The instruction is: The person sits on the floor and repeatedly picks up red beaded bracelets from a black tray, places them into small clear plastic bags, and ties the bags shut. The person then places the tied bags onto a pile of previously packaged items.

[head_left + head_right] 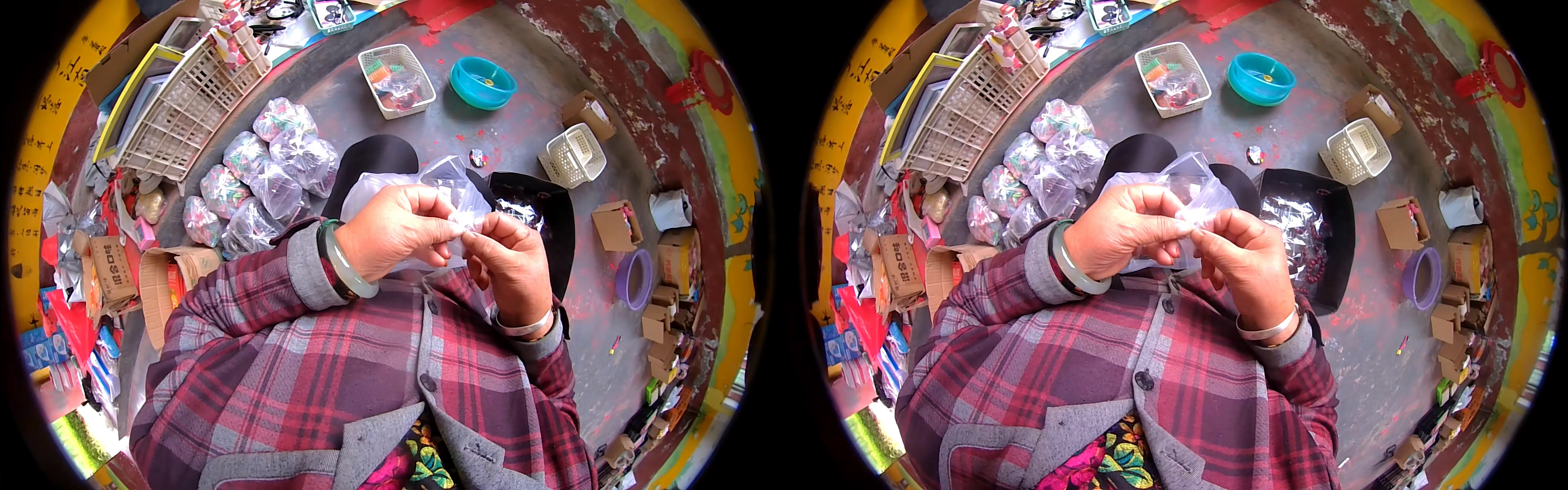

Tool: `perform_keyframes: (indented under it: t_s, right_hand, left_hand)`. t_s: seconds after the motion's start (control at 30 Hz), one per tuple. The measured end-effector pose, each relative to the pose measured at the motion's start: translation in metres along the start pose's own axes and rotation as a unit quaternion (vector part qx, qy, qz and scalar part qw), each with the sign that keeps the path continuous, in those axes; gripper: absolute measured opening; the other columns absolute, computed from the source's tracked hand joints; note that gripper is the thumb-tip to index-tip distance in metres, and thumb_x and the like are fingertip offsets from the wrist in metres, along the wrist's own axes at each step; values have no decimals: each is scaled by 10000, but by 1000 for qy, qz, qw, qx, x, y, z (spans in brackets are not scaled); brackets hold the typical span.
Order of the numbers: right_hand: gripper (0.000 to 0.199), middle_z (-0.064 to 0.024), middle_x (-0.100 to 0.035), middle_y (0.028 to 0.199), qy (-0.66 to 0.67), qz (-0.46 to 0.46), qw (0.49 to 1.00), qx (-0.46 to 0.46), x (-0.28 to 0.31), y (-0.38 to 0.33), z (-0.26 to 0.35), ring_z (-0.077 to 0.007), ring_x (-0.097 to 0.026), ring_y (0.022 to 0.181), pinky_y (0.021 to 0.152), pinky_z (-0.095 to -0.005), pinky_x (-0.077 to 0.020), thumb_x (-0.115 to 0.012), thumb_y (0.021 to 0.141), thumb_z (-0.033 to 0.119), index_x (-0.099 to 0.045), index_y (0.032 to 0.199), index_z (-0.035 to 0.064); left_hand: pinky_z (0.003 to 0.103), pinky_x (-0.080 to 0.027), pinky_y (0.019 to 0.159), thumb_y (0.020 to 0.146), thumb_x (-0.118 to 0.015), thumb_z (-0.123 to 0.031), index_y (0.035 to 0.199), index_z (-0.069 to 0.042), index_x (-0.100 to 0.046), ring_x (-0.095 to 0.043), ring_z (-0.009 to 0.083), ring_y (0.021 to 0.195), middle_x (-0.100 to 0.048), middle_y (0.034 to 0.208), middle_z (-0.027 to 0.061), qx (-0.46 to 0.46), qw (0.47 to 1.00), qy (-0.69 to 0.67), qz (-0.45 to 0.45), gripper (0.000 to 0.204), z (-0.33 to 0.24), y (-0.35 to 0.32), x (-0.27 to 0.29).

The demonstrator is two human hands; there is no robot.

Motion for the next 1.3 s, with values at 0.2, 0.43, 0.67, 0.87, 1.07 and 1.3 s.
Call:
perform_keyframes:
  t_s: [0.2,0.43,0.67,0.87,1.07,1.3]
  right_hand:
    - [76,-6,-523,608,22,32,999,-1,-1,2,-1,-44,-453,461,412,-166,-335,-571,810,44,-516,766,16]
    - [56,12,-502,609,48,55,997,10,-1,4,-4,-38,-429,474,439,-176,-341,-555,787,5,-505,765,15]
    - [93,27,-485,616,-43,24,997,66,-7,2,-4,-15,-433,527,465,-165,-334,-548,764,-31,-483,725,22]
    - [133,2,-469,565,-238,-42,952,186,-7,1,-13,-36,-422,512,449,-206,-348,-588,691,-18,-463,683,25]
    - [138,-66,-480,559,-428,-118,844,302,-23,-5,-4,-137,-476,466,455,-272,-399,-607,682,1,-476,679,46]
    - [384,-99,-585,929,-365,-108,860,341,0,2,15,-150,-554,758,547,-236,-418,-738,654,128,-560,978,23]
  left_hand:
    - [164,-435,500,827,-596,-110,881,-29,-567,-525,61,571,-557,697,27,-16,1000,12,16,102,4,3,3]
    - [152,-340,440,815,-597,-89,884,-33,-566,-475,52,589,-534,725,27,50,991,-108,61,94,9,4,7]
    - [150,-279,423,827,-588,-101,860,-53,-558,-391,30,521,-514,710,-10,79,986,-132,69,66,5,2,2]
    - [157,-261,418,839,-588,-131,839,-64,-545,-360,21,492,-496,684,-36,75,988,-107,84,80,13,7,10]
    - [161,-237,419,846,-585,-143,839,-70,-536,-339,16,486,-469,659,-42,13,997,-42,65,88,11,4,6]
    - [151,-263,400,849,-584,-153,833,-58,-564,-406,24,492,-492,617,-21,26,999,-36,-3,98,-6,-5,6]
Point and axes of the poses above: each hand's wrist, its own y-axis towards the middle knuckle, its own x-axis out of the back of the hand, z = x × y, the point moved 1 cm from there along y, towards the middle knuckle
